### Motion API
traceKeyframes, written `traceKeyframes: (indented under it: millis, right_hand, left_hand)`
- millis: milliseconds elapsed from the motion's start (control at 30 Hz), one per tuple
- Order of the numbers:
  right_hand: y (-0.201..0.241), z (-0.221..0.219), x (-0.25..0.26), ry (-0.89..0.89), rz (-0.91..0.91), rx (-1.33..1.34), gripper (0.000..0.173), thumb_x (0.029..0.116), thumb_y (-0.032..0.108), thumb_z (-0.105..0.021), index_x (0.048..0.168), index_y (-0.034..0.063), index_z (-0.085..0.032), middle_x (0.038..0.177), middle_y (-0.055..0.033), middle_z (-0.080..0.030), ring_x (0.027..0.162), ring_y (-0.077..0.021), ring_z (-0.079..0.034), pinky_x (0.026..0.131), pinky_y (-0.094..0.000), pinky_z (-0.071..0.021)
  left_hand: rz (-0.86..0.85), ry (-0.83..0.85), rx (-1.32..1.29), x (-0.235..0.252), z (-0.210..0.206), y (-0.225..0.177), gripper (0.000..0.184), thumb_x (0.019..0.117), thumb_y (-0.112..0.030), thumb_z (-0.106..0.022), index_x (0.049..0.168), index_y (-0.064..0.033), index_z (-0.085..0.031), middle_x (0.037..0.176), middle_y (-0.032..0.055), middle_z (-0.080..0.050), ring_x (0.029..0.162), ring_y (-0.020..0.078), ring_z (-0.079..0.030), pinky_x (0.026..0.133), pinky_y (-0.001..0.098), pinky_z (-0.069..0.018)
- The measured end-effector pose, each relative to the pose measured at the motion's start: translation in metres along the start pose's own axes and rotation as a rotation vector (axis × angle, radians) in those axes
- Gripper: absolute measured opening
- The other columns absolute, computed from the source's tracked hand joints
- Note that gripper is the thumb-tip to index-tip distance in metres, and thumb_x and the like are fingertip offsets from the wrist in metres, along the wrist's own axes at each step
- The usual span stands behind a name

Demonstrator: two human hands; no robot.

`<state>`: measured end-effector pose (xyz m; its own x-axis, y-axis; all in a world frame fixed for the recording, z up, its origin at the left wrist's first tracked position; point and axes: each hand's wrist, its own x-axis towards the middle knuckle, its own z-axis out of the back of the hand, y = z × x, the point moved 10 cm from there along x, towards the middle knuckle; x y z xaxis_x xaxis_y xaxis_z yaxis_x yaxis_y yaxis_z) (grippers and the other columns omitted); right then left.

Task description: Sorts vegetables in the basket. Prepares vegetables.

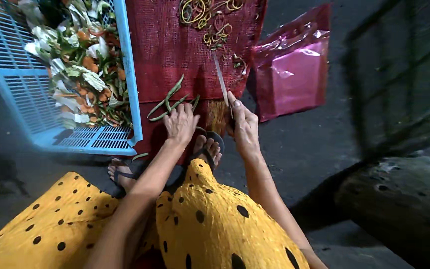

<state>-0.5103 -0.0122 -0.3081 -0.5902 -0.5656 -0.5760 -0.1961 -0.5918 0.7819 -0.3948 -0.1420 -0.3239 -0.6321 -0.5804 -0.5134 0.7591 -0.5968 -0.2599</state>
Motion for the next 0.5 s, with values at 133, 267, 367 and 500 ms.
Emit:
traceKeyframes:
  millis: [133,267,367,500]
  right_hand:
    - [0.01,0.009,0.005,-0.004,0.029,0.029,0.05,0.1129,0.042,-0.025,0.152,0.024,-0.052,0.071,-0.0029,-0.055,0.041,-0.0097,-0.035,0.036,-0.0238,-0.031]
    - [0.015,0.009,0.013,-0.003,0.061,0.139,0.048,0.1127,0.037,-0.03,0.152,0.0207,-0.052,0.073,-0.0007,-0.055,0.043,-0.0076,-0.035,0.037,-0.0221,-0.0309]
    - [0.023,-0.006,0.014,0.053,0.109,0.231,0.045,0.1102,0.029,-0.043,0.153,0.0173,-0.05,0.091,0.0014,-0.065,0.052,-0.0019,-0.044,0.044,-0.0175,-0.0376]
    - [0.034,-0.032,0.004,0.164,0.128,0.262,0.054,0.1052,0.032,-0.055,0.157,0.0211,-0.044,0.114,-0.0005,-0.07,0.057,-0.002,-0.048,0.049,-0.0192,-0.0416]
  left_hand:
    - [-0.091,-0.011,-0.109,0.003,0.009,-0.008,0.027,0.1017,-0.024,-0.06,0.116,-0.0044,-0.071,0.103,0.0173,-0.073,0.094,0.0367,-0.07,0.079,0.0552,-0.0514]
    - [-0.162,0.001,-0.523,-0.02,0.06,-0.011,0.026,0.103,-0.026,-0.064,0.12,-0.0066,-0.068,0.104,0.0124,-0.073,0.086,0.0263,-0.072,0.078,0.0488,-0.059]
    - [-0.264,-0.14,-0.475,-0.023,0.096,-0.012,0.022,0.0996,-0.023,-0.068,0.113,-0.0064,-0.071,0.103,0.0109,-0.072,0.089,0.0243,-0.07,0.078,0.0444,-0.058]
    - [-0.361,-0.186,-0.258,-0.027,0.114,-0.016,0.019,0.0982,-0.022,-0.07,0.11,-0.0081,-0.073,0.098,0.0112,-0.071,0.09,0.0296,-0.068,0.074,0.0478,-0.0529]
